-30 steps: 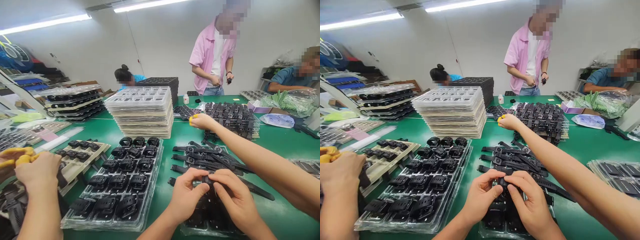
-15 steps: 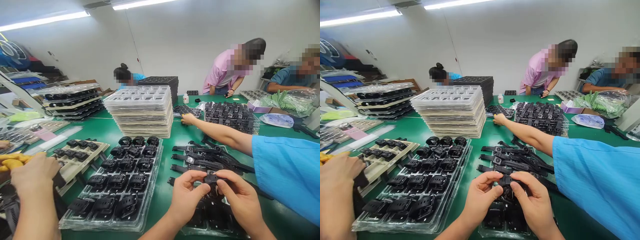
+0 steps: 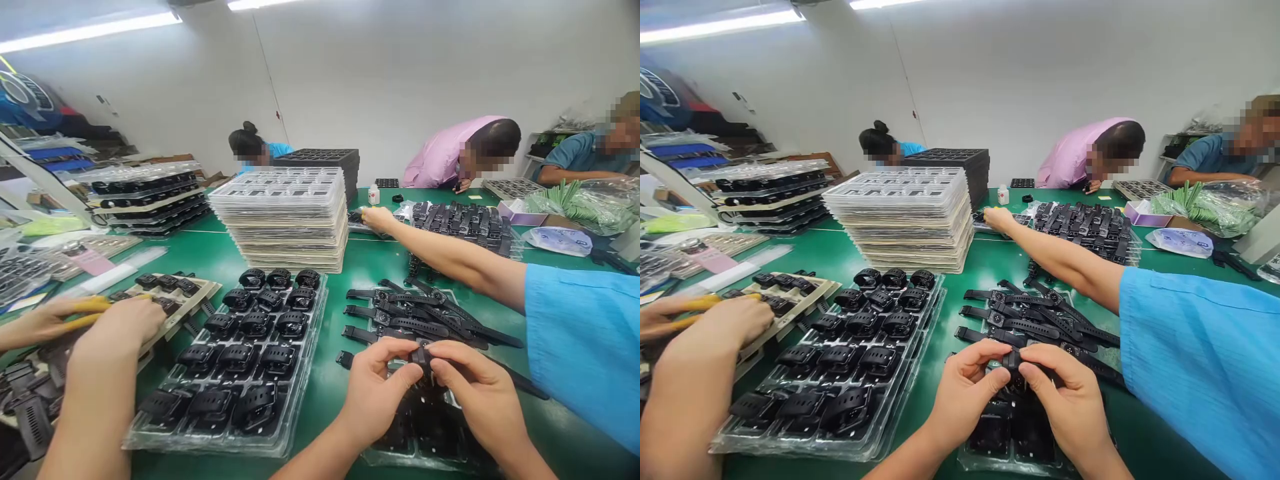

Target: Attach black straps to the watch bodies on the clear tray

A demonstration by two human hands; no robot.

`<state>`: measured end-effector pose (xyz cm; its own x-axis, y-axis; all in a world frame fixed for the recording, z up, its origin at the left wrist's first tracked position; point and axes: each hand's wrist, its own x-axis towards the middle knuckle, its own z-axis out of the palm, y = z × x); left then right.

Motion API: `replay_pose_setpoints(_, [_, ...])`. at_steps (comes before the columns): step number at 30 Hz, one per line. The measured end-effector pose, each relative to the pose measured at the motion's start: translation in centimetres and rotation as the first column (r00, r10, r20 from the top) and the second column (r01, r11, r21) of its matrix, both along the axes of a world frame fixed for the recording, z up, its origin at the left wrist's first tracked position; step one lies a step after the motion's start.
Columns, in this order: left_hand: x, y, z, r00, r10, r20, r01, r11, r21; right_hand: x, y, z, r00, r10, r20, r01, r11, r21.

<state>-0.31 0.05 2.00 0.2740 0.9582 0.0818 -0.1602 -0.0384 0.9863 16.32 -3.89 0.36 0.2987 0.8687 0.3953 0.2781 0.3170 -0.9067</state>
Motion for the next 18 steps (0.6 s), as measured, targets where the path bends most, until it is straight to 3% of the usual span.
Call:
replay_pose_setpoints(9, [-0.2, 0.2, -0.7, 0.998, -0.017, -0.057, 0.023, 0.995, 0.102, -0.5, 0.2, -0.4, 1.0, -0.016, 0.023, 0.015, 0.999, 0.043])
replay_pose_setpoints(13, [0.0, 0.0, -0.4, 0.998, -0.036, -0.043, 0.038, 0.999, 0.038, 0.0, 0.1, -0.1, 0.998, -0.062, 0.026, 0.061, 0.998, 0.024])
replay_pose_setpoints(18, [0.1, -0.2, -0.1, 0.999, -0.025, -0.038, 0.026, 1.0, 0.015, 0.7, -0.1, 0.6, 0.999, -0.008, 0.04, 0.01, 0.999, -0.053])
